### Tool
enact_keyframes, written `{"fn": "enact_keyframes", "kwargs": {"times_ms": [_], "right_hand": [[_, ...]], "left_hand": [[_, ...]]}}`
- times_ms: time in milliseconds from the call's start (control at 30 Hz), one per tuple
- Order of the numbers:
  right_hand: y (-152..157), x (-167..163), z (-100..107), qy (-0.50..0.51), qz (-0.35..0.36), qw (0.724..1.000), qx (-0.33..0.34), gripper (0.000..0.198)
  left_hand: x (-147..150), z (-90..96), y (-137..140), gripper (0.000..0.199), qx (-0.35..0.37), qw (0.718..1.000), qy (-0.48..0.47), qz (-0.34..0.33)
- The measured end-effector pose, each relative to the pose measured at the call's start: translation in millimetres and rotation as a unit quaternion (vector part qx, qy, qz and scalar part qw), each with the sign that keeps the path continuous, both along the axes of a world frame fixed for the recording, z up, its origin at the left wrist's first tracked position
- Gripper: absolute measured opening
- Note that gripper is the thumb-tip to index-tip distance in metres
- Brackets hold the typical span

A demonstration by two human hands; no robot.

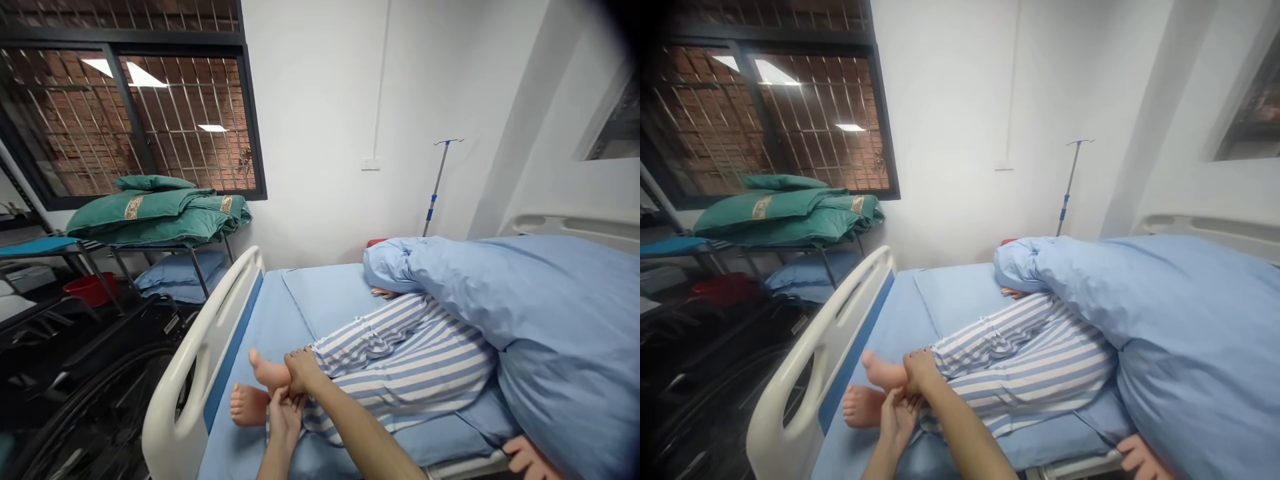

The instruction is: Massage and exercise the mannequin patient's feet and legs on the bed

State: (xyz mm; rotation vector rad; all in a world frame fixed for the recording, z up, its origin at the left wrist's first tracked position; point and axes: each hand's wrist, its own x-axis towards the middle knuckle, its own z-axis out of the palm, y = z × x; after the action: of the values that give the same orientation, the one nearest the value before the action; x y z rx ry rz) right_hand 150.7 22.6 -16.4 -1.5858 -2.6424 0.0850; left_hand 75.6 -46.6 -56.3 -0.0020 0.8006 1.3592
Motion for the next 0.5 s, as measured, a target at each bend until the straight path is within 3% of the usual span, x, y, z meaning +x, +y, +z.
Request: {"fn": "enact_keyframes", "kwargs": {"times_ms": [300, 400, 500], "right_hand": [[-12.9, 3.7, 21.7, -0.018, 0.002, 1.0, -0.014, 0.065], [-18.8, 12.1, 53.1, -0.01, 0.012, 1.0, -0.009, 0.065], [-25.3, 33.2, 108.6, 0.009, 0.016, 0.999, -0.028, 0.059]], "left_hand": [[-2.1, 15.2, -12.1, 0.012, 0.012, 1.0, -0.023, -0.014], [8.1, 46.0, -20.9, 0.015, 0.06, 0.997, -0.05, -0.028], [31.7, 99.6, -32.9, 0.013, 0.148, 0.987, -0.044, -0.049]]}}
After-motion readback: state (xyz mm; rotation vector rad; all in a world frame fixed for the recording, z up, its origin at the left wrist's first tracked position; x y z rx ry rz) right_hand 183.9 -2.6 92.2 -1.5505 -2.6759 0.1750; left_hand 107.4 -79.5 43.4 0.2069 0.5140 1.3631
